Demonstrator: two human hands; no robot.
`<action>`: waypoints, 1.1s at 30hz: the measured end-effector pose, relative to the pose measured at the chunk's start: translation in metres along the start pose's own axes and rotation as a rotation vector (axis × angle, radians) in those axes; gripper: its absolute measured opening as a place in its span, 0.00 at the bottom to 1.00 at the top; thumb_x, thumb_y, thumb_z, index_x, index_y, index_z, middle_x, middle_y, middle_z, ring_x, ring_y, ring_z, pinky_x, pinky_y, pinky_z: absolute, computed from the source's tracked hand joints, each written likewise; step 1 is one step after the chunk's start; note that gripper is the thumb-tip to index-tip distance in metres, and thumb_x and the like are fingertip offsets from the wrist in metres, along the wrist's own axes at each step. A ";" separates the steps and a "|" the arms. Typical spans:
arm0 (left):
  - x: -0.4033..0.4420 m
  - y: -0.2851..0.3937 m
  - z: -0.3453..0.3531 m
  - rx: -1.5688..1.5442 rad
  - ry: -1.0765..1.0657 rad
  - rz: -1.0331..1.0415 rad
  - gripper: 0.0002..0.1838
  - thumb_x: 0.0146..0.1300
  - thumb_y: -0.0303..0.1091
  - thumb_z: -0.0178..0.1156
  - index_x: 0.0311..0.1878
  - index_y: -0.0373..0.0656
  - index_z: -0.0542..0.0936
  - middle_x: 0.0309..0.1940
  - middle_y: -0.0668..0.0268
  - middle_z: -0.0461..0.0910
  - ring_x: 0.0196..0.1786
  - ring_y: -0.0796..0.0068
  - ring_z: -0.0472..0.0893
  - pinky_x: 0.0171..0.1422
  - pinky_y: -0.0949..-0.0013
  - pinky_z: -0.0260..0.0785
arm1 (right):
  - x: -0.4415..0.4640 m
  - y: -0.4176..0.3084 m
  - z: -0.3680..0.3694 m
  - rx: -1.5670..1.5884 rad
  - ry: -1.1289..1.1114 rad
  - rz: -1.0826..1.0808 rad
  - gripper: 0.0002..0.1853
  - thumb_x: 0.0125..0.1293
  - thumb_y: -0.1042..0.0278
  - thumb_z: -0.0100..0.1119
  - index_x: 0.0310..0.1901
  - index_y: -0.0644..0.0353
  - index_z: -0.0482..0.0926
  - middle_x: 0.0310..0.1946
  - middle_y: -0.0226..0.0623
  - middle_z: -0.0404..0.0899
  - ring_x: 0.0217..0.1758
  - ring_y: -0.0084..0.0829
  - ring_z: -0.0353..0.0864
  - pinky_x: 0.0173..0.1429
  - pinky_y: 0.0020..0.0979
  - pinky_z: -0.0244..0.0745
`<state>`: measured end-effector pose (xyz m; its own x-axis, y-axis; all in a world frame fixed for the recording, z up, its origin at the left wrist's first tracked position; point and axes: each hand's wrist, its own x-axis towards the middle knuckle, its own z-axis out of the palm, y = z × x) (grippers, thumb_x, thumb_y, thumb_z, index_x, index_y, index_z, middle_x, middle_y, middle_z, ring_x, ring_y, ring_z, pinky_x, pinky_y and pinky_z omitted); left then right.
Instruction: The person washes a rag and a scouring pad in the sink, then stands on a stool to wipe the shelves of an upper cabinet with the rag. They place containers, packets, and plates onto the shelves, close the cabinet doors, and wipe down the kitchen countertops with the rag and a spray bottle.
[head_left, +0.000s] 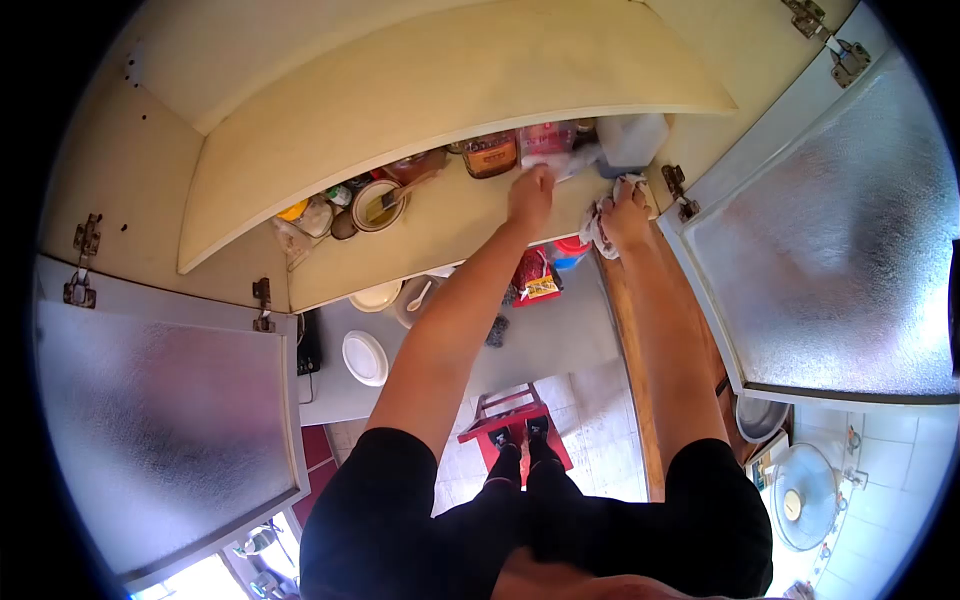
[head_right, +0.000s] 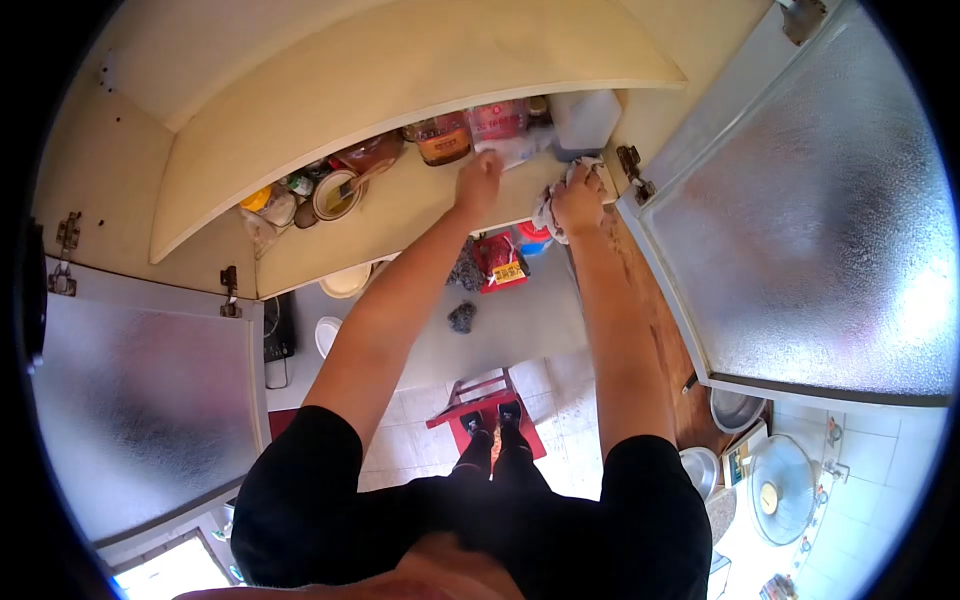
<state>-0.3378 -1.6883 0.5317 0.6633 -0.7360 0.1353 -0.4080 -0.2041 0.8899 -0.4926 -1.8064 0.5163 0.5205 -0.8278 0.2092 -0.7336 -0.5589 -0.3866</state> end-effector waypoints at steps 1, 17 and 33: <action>0.004 0.013 -0.004 -0.236 0.021 -0.207 0.14 0.57 0.33 0.59 0.45 0.41 0.72 0.37 0.52 0.76 0.37 0.53 0.80 0.46 0.57 0.73 | -0.005 0.000 0.001 0.020 -0.026 0.046 0.31 0.58 0.56 0.55 0.60 0.63 0.60 0.58 0.60 0.62 0.58 0.63 0.63 0.62 0.51 0.63; 0.012 0.001 0.003 0.858 -0.018 0.357 0.24 0.57 0.33 0.53 0.60 0.48 0.71 0.69 0.54 0.54 0.58 0.51 0.68 0.59 0.54 0.65 | -0.036 -0.085 -0.017 -0.207 -0.259 -0.017 0.32 0.59 0.56 0.54 0.59 0.72 0.60 0.56 0.57 0.66 0.58 0.53 0.68 0.58 0.45 0.70; -0.103 0.074 -0.142 -0.043 -0.002 0.421 0.23 0.55 0.18 0.49 0.57 0.40 0.71 0.55 0.50 0.69 0.56 0.52 0.71 0.59 0.58 0.66 | -0.149 -0.299 0.059 -0.313 -0.251 -0.788 0.22 0.51 0.67 0.57 0.46 0.73 0.71 0.45 0.55 0.73 0.46 0.47 0.75 0.50 0.37 0.75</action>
<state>-0.3472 -1.5363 0.6457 0.4431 -0.7508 0.4898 -0.6165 0.1414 0.7745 -0.3255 -1.5130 0.5481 0.9788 -0.1821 0.0937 -0.1880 -0.9805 0.0578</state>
